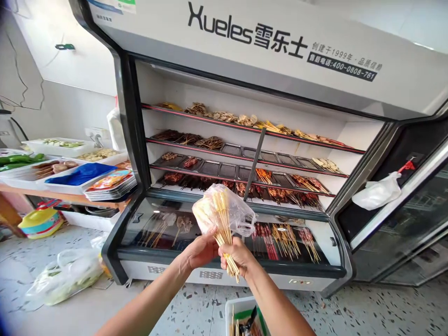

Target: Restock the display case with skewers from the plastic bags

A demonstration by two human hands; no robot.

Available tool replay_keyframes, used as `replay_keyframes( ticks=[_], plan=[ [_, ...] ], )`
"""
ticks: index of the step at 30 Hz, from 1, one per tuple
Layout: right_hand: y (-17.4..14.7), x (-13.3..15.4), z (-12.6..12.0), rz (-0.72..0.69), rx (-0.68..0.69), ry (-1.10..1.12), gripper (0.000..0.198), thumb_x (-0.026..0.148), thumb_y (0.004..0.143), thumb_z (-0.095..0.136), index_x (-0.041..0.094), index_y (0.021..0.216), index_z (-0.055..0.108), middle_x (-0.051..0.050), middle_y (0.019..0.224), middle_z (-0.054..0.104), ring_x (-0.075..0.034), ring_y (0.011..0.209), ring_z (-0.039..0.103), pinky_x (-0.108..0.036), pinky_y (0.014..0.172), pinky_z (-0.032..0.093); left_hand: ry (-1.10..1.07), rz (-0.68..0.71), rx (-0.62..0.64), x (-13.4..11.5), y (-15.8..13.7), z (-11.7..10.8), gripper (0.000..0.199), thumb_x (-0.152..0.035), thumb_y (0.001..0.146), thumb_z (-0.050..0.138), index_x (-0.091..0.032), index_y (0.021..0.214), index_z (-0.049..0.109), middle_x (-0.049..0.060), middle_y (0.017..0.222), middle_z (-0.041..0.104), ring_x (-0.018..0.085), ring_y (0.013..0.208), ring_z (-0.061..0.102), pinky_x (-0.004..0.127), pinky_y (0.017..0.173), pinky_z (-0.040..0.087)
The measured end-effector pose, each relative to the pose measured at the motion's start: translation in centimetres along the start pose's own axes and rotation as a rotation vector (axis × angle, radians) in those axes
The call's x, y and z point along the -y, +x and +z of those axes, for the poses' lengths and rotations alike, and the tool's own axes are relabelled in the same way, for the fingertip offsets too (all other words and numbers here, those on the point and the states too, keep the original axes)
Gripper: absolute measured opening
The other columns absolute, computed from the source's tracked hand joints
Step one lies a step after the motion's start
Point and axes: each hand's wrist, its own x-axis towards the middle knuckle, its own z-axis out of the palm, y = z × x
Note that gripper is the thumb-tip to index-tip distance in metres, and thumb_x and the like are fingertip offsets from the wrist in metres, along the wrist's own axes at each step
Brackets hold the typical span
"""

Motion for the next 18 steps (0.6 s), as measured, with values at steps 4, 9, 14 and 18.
replay_keyframes(
  ticks=[4, 9, 14, 18],
  plan=[
    [3.6, 0.7, 2.9, -0.027, -0.058, 0.057, 0.031, 0.028, 0.053, 0.069, 0.016, 0.071, 0.045, 0.007, 0.046, 0.047, -0.005, 0.034, 0.040, -0.018, 0.035, 0.032, 0.009, -0.005, 0.011, -4.6, -0.3, -3.2, 0.036, -0.032, 0.082, 0.064, -0.007, 0.106, 0.057, 0.019, 0.111, 0.059, 0.026, 0.099, 0.058, 0.035, 0.088, 0.046],
    [6.6, 2.1, 3.3, -0.021, -0.061, 0.061, 0.035, 0.027, 0.053, 0.070, 0.017, 0.074, 0.044, 0.006, 0.052, 0.051, -0.004, 0.035, 0.041, -0.018, 0.035, 0.034, 0.070, -0.098, -0.086, -8.2, 0.3, -7.0, 0.044, -0.045, 0.084, 0.059, -0.011, 0.110, 0.052, 0.019, 0.114, 0.057, 0.028, 0.104, 0.056, 0.042, 0.089, 0.046],
    [9.7, 3.8, 1.7, 0.012, -0.100, -0.059, 0.037, 0.027, 0.053, 0.067, 0.018, 0.079, 0.042, 0.008, 0.050, 0.049, -0.006, 0.034, 0.042, -0.019, 0.034, 0.035, 0.011, 0.097, -0.238, -11.5, 4.1, -9.2, 0.047, -0.054, 0.085, 0.052, -0.014, 0.111, 0.052, 0.015, 0.113, 0.058, 0.024, 0.101, 0.057, 0.036, 0.087, 0.048],
    [13.6, 4.0, -0.4, 0.113, -0.200, -0.284, 0.030, 0.022, 0.056, 0.061, 0.018, 0.079, 0.043, 0.009, 0.044, 0.044, -0.009, 0.032, 0.042, -0.020, 0.032, 0.034, -0.068, 0.090, -0.146, -12.9, 8.5, -9.1, 0.057, -0.058, 0.085, 0.047, -0.009, 0.113, 0.054, 0.015, 0.110, 0.059, 0.026, 0.103, 0.056, 0.037, 0.088, 0.048]
  ],
)
